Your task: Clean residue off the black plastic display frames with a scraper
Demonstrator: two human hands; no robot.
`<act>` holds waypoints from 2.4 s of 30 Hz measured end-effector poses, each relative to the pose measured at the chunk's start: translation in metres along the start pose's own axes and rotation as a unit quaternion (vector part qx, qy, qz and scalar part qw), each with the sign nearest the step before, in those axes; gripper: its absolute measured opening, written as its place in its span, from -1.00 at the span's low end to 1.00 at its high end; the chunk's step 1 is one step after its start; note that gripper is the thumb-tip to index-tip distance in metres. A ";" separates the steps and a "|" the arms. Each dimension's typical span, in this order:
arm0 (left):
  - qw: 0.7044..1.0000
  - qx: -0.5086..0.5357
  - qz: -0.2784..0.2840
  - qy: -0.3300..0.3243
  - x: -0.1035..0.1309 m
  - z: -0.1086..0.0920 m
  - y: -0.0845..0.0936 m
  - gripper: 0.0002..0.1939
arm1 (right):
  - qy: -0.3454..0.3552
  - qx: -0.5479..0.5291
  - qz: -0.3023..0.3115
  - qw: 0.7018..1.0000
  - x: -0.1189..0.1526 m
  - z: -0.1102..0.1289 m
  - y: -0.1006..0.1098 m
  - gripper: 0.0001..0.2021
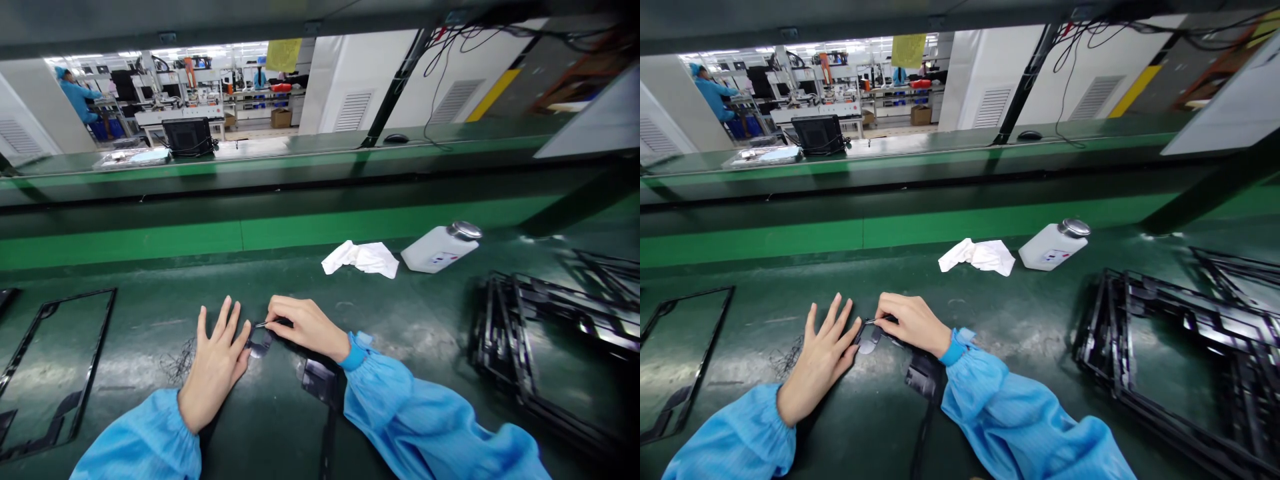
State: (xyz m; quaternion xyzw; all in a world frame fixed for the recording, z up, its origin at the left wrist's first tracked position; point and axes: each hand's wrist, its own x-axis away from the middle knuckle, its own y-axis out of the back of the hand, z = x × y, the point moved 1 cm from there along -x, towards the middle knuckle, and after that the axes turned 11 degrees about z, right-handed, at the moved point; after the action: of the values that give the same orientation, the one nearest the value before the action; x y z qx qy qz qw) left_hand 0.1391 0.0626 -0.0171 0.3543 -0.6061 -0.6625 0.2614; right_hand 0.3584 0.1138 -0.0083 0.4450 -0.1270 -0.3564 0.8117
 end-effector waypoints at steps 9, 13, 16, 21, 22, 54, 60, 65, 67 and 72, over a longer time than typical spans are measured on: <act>0.995 0.098 0.001 -0.011 0.001 0.006 -0.002 -0.57 | 0.018 -0.052 -0.013 0.998 0.001 0.004 0.001 -0.85; 0.990 0.143 -0.016 -0.014 -0.001 0.006 -0.005 -0.73 | 0.022 -0.046 -0.016 0.999 0.002 0.012 0.000 -0.84; 0.987 0.157 -0.033 -0.004 -0.004 0.005 -0.006 -0.82 | 0.031 -0.048 -0.016 0.998 0.001 0.017 -0.003 -0.83; 0.984 0.169 -0.052 0.000 -0.009 0.005 -0.008 -0.68 | 0.042 -0.056 -0.017 0.997 0.002 0.022 -0.008 -0.85; 0.983 0.174 -0.053 0.001 -0.010 0.006 -0.009 -0.68 | 0.041 -0.060 -0.022 0.997 0.003 0.022 -0.008 -0.86; 0.988 0.143 -0.057 0.014 -0.012 0.007 -0.013 -0.83 | -0.104 0.091 -0.067 0.988 0.007 0.018 -0.010 -0.95; 0.988 0.144 -0.061 0.013 -0.012 0.007 -0.014 -0.83 | -0.106 0.085 -0.067 0.988 0.006 0.020 -0.009 -0.93; 0.989 0.140 -0.054 0.016 -0.012 0.007 -0.015 -0.80 | -0.087 0.080 -0.068 0.991 0.005 0.020 -0.009 -0.90; 0.990 0.134 -0.051 0.015 -0.012 0.008 -0.015 -0.76 | -0.085 0.074 -0.070 0.991 0.004 0.018 -0.010 -0.89; 0.991 0.116 -0.053 0.025 -0.012 0.008 -0.016 -0.66 | -0.094 0.040 -0.068 0.992 0.006 0.015 -0.009 -0.87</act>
State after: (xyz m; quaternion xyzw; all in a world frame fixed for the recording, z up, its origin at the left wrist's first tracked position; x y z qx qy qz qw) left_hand 0.1415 0.0788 -0.0313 0.4305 -0.6526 -0.5914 0.1974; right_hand 0.3503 0.0971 -0.0079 0.4495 -0.1868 -0.4454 0.7514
